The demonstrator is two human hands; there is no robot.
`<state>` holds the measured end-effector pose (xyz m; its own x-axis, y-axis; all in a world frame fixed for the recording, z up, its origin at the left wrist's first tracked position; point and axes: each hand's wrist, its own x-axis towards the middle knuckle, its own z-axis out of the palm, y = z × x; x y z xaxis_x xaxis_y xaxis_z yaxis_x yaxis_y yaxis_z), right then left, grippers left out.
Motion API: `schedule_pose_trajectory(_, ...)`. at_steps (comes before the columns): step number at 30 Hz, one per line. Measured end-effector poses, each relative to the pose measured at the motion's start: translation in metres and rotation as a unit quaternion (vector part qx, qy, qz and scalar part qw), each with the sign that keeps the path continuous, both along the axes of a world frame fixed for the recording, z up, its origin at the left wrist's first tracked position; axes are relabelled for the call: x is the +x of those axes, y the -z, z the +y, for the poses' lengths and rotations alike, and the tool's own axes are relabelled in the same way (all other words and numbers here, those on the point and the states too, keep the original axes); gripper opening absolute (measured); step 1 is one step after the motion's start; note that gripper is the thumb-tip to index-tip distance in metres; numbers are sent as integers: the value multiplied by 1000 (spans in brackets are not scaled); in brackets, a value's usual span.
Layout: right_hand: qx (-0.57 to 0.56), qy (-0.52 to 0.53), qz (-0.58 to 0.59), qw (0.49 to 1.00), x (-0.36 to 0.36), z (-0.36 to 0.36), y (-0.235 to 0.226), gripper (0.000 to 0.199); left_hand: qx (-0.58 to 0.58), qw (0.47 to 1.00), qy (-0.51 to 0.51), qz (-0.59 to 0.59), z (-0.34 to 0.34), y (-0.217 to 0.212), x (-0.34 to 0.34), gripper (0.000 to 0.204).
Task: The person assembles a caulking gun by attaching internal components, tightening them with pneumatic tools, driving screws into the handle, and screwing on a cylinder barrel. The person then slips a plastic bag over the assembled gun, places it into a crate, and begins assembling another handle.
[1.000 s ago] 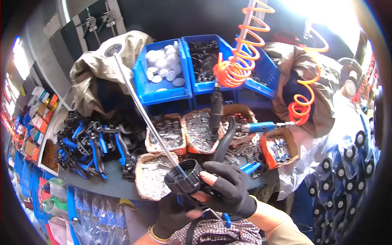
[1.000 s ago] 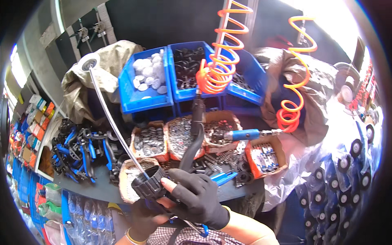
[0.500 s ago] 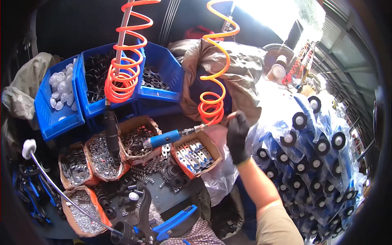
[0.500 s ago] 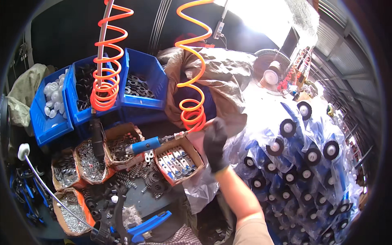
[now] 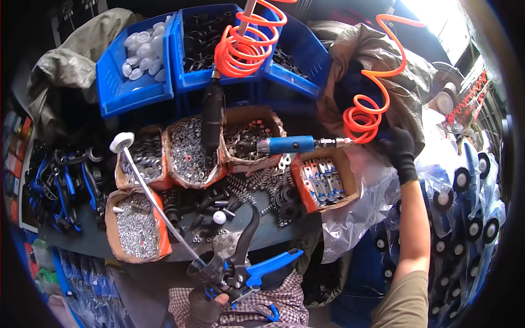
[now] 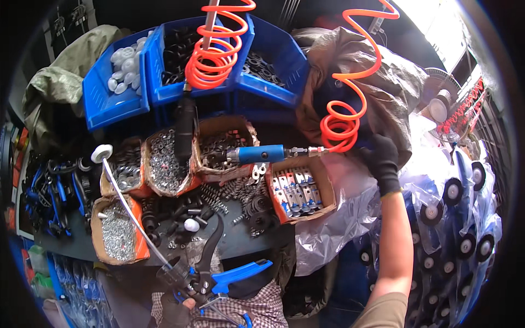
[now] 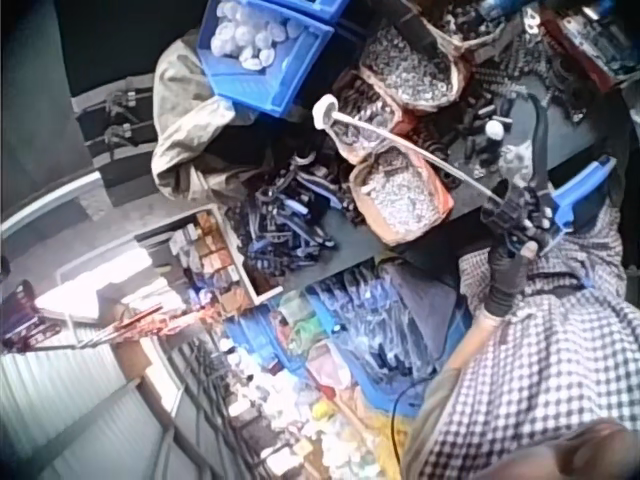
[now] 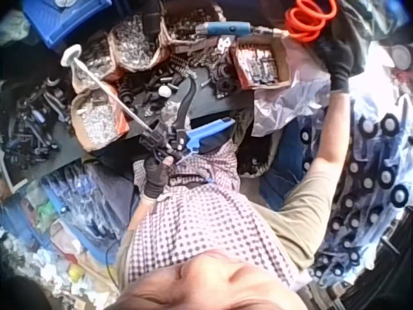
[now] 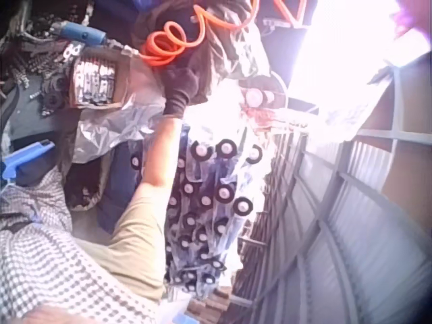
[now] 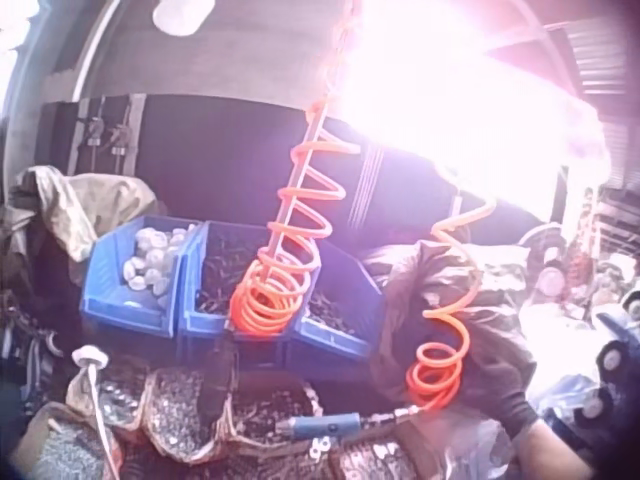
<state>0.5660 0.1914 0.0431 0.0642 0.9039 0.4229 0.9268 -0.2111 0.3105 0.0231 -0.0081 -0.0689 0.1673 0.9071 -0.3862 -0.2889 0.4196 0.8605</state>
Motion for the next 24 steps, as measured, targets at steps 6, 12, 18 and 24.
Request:
schedule_pose_trajectory(6, 229, -66, 734, 636, -29, -81, -8, 16, 59, 998, 11, -3, 8, 4, -5, 18)
schedule_pose_trajectory(12, 186, -145, 866, 440, -162, -131, 1, 38, 55, 997, -63, 5, 11, -7, 0, 16)
schedule_pose_trajectory(18, -82, -64, 925, 365, -316, -188, 19, 44, 85, 989, -66, 101, 14, 9, 1, 12)
schedule_pose_trajectory(24, -249, 109, 948, 167, -400, -222, 44, 20, 135, 975, -159, 73, 6, 16, -5, 47)
